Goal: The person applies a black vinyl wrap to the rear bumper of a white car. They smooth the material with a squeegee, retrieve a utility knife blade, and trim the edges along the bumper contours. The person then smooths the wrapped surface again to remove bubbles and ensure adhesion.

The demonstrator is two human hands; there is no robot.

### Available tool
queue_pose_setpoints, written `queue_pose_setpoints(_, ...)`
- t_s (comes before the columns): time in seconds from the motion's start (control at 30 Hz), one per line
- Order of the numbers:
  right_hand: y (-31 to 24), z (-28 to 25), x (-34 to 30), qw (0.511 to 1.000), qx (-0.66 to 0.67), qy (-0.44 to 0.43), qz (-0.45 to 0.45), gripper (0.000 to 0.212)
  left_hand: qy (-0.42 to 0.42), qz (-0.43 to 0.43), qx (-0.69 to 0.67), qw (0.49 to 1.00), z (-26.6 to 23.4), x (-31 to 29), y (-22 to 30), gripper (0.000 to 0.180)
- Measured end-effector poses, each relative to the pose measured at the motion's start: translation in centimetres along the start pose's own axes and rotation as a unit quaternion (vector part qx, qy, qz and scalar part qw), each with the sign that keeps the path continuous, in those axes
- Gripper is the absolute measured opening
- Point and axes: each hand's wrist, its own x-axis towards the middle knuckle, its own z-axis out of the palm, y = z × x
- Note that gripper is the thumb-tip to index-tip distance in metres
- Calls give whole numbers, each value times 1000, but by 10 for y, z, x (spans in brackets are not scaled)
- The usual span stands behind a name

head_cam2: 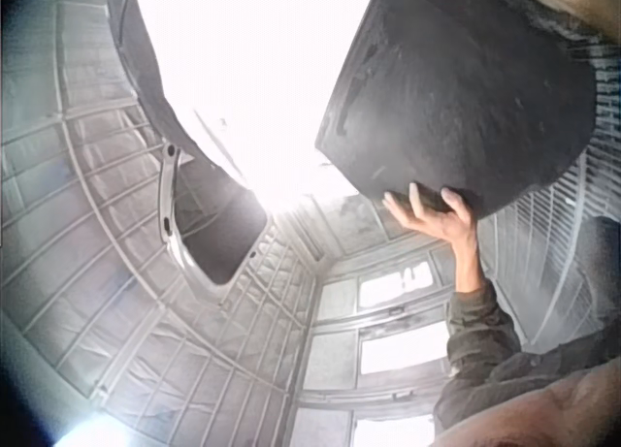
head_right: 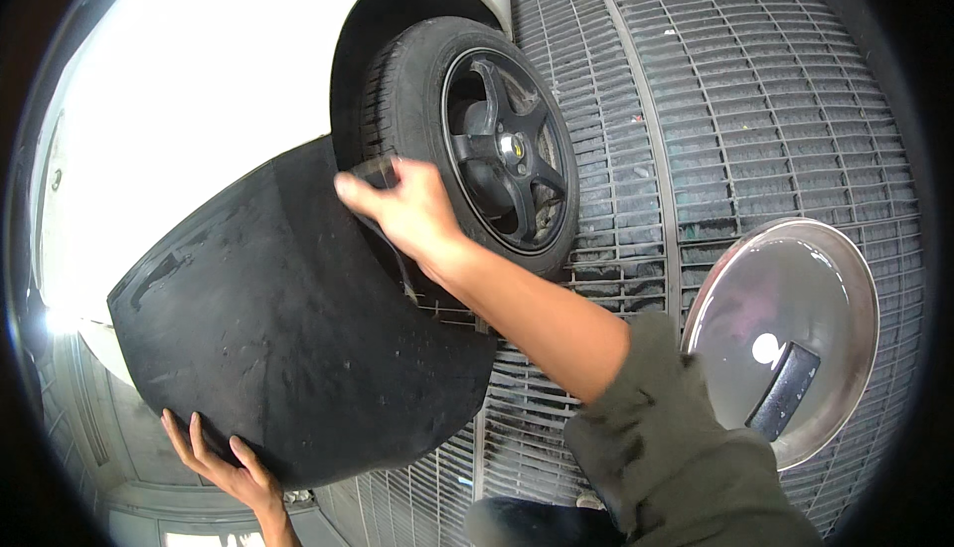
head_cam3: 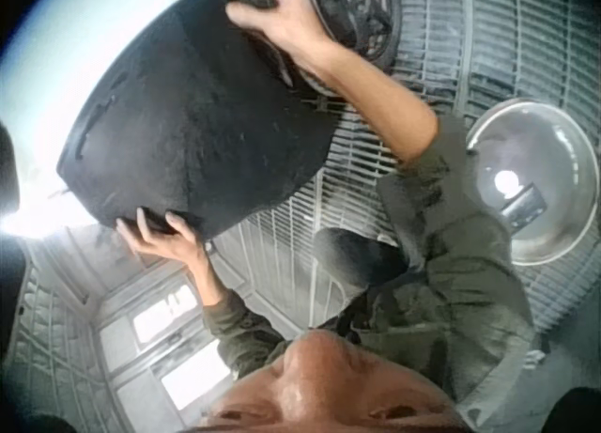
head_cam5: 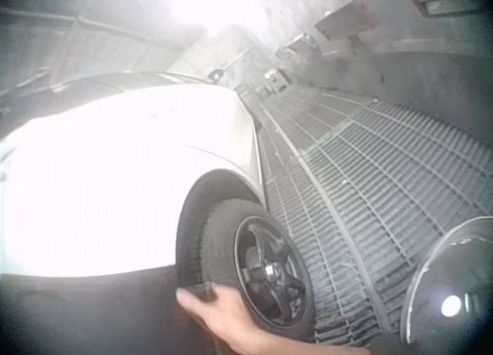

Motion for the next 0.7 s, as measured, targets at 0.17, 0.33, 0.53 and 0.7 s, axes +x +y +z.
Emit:
queue_pose_setpoints(0.17,-24,-47,-11,987,-113,-20,111,49,-2,-3,12,1000,-4,1,0,53)
queue_pose_setpoints(0.33,-46,-27,20,990,-126,-23,59,37,13,10,-21,1000,-6,8,8,51)
queue_pose_setpoints(0.53,-29,1,42,993,-99,-48,36,37,12,7,-18,1000,-5,7,4,50)
queue_pose_setpoints(0.7,-27,2,43,993,1,-56,100,24,5,-8,-16,1000,-8,4,5,50)
